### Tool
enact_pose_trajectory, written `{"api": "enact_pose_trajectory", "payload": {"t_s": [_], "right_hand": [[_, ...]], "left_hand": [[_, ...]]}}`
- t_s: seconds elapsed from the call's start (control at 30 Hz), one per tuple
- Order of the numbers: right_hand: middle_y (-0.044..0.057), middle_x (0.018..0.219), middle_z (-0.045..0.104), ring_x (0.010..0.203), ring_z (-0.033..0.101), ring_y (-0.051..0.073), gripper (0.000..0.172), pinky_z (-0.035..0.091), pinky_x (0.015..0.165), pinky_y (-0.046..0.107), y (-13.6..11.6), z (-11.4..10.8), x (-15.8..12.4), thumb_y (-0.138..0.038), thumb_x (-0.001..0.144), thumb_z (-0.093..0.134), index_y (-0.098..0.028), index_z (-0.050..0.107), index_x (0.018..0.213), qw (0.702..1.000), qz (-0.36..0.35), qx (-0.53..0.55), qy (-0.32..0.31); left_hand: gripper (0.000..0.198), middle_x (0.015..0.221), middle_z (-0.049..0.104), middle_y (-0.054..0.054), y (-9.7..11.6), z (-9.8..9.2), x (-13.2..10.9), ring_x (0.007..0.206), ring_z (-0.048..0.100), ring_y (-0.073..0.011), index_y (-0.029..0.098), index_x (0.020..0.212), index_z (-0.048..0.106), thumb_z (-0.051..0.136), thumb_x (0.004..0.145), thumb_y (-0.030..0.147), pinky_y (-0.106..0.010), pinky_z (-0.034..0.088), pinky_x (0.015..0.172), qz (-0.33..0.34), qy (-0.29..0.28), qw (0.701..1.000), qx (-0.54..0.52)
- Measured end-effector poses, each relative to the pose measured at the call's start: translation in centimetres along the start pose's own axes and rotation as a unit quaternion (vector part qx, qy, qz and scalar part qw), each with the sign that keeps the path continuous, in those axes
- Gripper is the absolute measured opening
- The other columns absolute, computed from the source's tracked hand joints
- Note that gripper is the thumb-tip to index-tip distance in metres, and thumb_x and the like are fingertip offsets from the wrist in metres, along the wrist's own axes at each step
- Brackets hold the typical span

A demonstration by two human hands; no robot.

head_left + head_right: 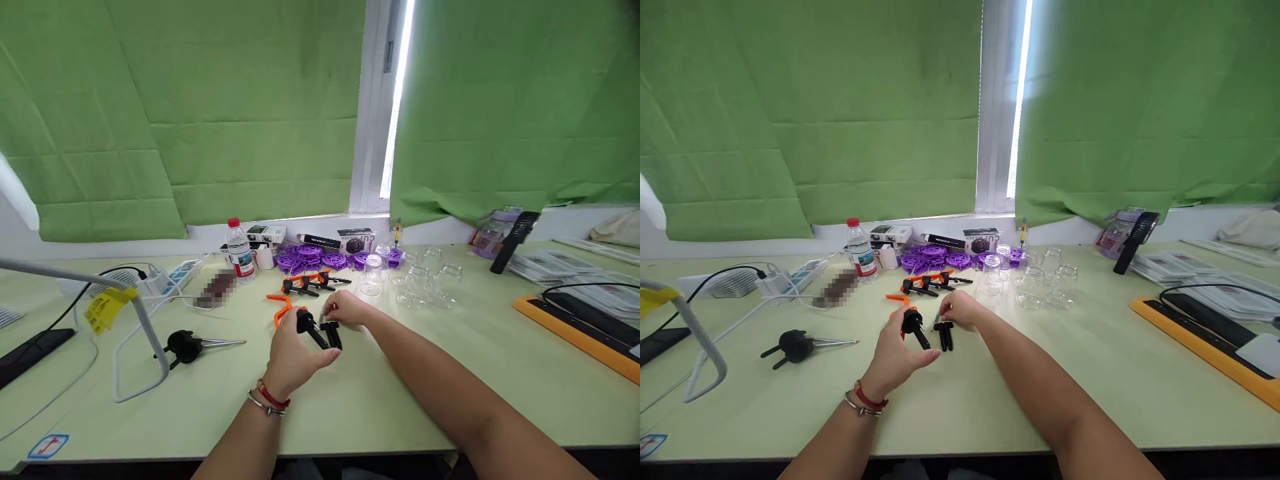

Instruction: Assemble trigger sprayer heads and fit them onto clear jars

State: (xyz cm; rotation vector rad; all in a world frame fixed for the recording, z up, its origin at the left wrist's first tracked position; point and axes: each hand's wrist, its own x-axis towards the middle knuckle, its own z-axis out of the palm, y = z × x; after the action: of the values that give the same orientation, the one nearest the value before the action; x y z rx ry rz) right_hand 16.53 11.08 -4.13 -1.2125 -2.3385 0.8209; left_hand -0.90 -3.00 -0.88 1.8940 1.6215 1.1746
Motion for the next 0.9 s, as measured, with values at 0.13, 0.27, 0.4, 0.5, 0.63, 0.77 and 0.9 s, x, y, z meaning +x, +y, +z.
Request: {"api": "enact_pose_trajectory", "payload": {"t_s": [0.13,0.27,0.4,0.5,0.63,0.77,0.9], "right_hand": [[0.001,0.075,0.071,0.068,0.059,0.014,0.011,0.042,0.063,0.022,-0.2,0.0,0.0,-0.015,0.069,0.067,-0.019,0.074,0.077,1.0,-0.001,-0.028,-0.003],[0.002,0.072,0.068,0.067,0.056,0.015,0.007,0.038,0.061,0.024,-0.6,0.1,-0.2,-0.012,0.069,0.066,-0.017,0.07,0.071,0.998,-0.002,-0.066,0.002],[0.003,0.074,0.066,0.069,0.054,0.015,0.007,0.035,0.063,0.025,-0.9,0.2,-0.8,-0.009,0.069,0.064,-0.016,0.065,0.067,0.996,-0.014,-0.082,0.017],[0.003,0.076,0.064,0.07,0.054,0.014,0.007,0.037,0.064,0.024,-0.9,0.1,-1.4,-0.009,0.072,0.06,-0.016,0.061,0.07,0.997,-0.017,-0.066,0.042],[0.002,0.077,0.062,0.065,0.054,0.012,0.011,0.042,0.06,0.024,-1.6,-0.6,-2.8,-0.019,0.085,0.048,-0.016,0.058,0.085,0.996,-0.012,0.001,0.09],[-0.001,0.069,0.06,0.059,0.056,0.01,0.015,0.046,0.058,0.025,-3.7,-1.1,-5.2,-0.03,0.081,0.059,-0.016,0.06,0.087,0.965,-0.047,0.244,0.078],[0.0,0.065,0.062,0.06,0.059,0.012,0.018,0.049,0.061,0.028,-5.7,-1.1,-7.6,-0.029,0.075,0.067,-0.016,0.067,0.087,0.946,-0.058,0.317,0.027]], "left_hand": [[0.082,0.112,0.056,-0.011,0.2,-0.1,0.1,0.102,0.056,-0.0266,0.016,0.117,0.045,0.081,0.05,0.046,-0.044,0.046,0.09,-0.015,-0.016,1.0,-0.015],[0.076,0.109,0.057,-0.01,0.5,-0.3,0.1,0.099,0.056,-0.026,0.017,0.112,0.047,0.081,0.05,0.044,-0.043,0.047,0.088,-0.024,-0.021,0.999,-0.037],[0.075,0.106,0.057,-0.009,0.6,-0.5,0.1,0.097,0.056,-0.0259,0.016,0.111,0.048,0.082,0.049,0.044,-0.042,0.047,0.086,-0.026,-0.027,0.998,-0.052],[0.077,0.108,0.057,-0.009,0.5,-0.4,0.1,0.098,0.056,-0.0261,0.016,0.112,0.047,0.082,0.049,0.043,-0.043,0.046,0.087,-0.023,-0.026,0.998,-0.048],[0.082,0.112,0.056,-0.011,0.4,-0.3,0.1,0.101,0.055,-0.0264,0.016,0.116,0.045,0.082,0.048,0.043,-0.043,0.045,0.089,-0.031,-0.03,0.998,-0.044],[0.084,0.111,0.057,-0.01,0.4,-0.2,0.0,0.101,0.056,-0.0268,0.016,0.116,0.045,0.082,0.046,0.044,-0.043,0.046,0.089,-0.038,-0.036,0.998,-0.042],[0.08,0.106,0.058,-0.008,0.6,-0.2,-0.1,0.096,0.057,-0.0254,0.017,0.113,0.047,0.082,0.046,0.045,-0.041,0.048,0.083,-0.023,-0.038,0.999,-0.031]]}}
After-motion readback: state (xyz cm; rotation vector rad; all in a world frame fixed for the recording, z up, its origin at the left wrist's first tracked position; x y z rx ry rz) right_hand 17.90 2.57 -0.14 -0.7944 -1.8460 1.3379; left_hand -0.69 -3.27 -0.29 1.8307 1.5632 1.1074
